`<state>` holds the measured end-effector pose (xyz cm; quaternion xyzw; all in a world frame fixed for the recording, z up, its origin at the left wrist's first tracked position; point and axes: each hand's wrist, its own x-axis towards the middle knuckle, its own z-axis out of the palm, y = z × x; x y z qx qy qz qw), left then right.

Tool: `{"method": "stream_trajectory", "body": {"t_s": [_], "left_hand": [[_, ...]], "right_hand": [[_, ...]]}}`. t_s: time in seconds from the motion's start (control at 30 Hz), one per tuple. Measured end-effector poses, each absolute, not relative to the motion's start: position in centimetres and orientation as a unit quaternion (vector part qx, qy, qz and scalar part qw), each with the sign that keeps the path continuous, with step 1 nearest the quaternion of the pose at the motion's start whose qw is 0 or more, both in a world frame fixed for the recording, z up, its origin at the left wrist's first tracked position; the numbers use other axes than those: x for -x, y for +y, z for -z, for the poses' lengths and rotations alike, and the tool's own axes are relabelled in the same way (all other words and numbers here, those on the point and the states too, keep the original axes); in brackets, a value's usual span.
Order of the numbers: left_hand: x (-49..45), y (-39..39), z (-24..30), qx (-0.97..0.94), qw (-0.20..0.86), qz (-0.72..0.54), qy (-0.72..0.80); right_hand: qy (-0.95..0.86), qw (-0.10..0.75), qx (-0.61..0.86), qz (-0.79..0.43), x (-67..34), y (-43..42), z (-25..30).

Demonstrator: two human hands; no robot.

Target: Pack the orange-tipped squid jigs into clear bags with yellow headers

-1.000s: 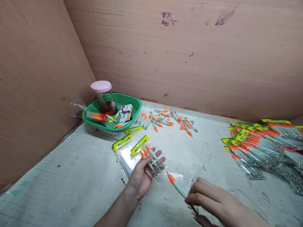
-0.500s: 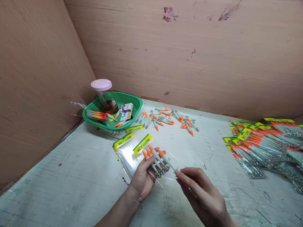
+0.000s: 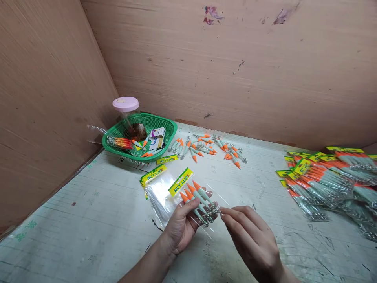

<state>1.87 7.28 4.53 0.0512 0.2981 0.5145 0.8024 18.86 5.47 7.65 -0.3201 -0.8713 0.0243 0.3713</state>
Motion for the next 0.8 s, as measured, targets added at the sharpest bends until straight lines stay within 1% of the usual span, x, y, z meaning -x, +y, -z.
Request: {"method": "stream_trajectory", "body": {"t_s": [0.03,0.1,0.17,0.2,0.23,0.33,0.47,0.63,0.8], "left_hand": [[-1.9,7.3,-4.6,-0.043,0.802,-0.515,0.301],[-1.8,7.5,-4.8,-0.028,0.798,-0.516,0.311],[-1.6,7.7,-5.0,-0.019,0.794,-0.518,0.319],[-1.5,7.7,-5.1,-0.018,0.792,-0.519,0.320],[-1.4,7.8,-5.1,-0.019,0.791,-0.520,0.320],[-1.2,7.7,-5.1,-0.030,0.784,-0.529,0.324],[-1.3,7.8,-4.9,-0.026,0.760,-0.544,0.355],[-1.2,8.1,-4.9,-0.015,0.750,-0.548,0.371],[-1.0,8.3,-5.0,-0.012,0.749,-0.552,0.367]], "right_hand": [[-0.874,0.369,0.314,-0.038,-18.9,5.8,-8.2],[-0.853,0.397,0.326,-0.089,-19.0,7.1,-9.5],[-0.813,0.419,0.385,-0.121,-19.0,9.6,-10.3],[-0.795,0.416,0.425,-0.117,-18.8,11.3,-10.3],[-0.795,0.370,0.470,-0.101,-18.6,13.3,-9.9],[-0.809,0.266,0.509,-0.125,-16.7,19.1,-7.4],[-0.780,0.177,0.586,-0.130,-12.8,23.8,-3.4],[-0.744,0.142,0.636,-0.146,-11.6,24.5,-2.3],[-0.731,0.147,0.636,-0.198,-17.4,22.4,-3.6]]}}
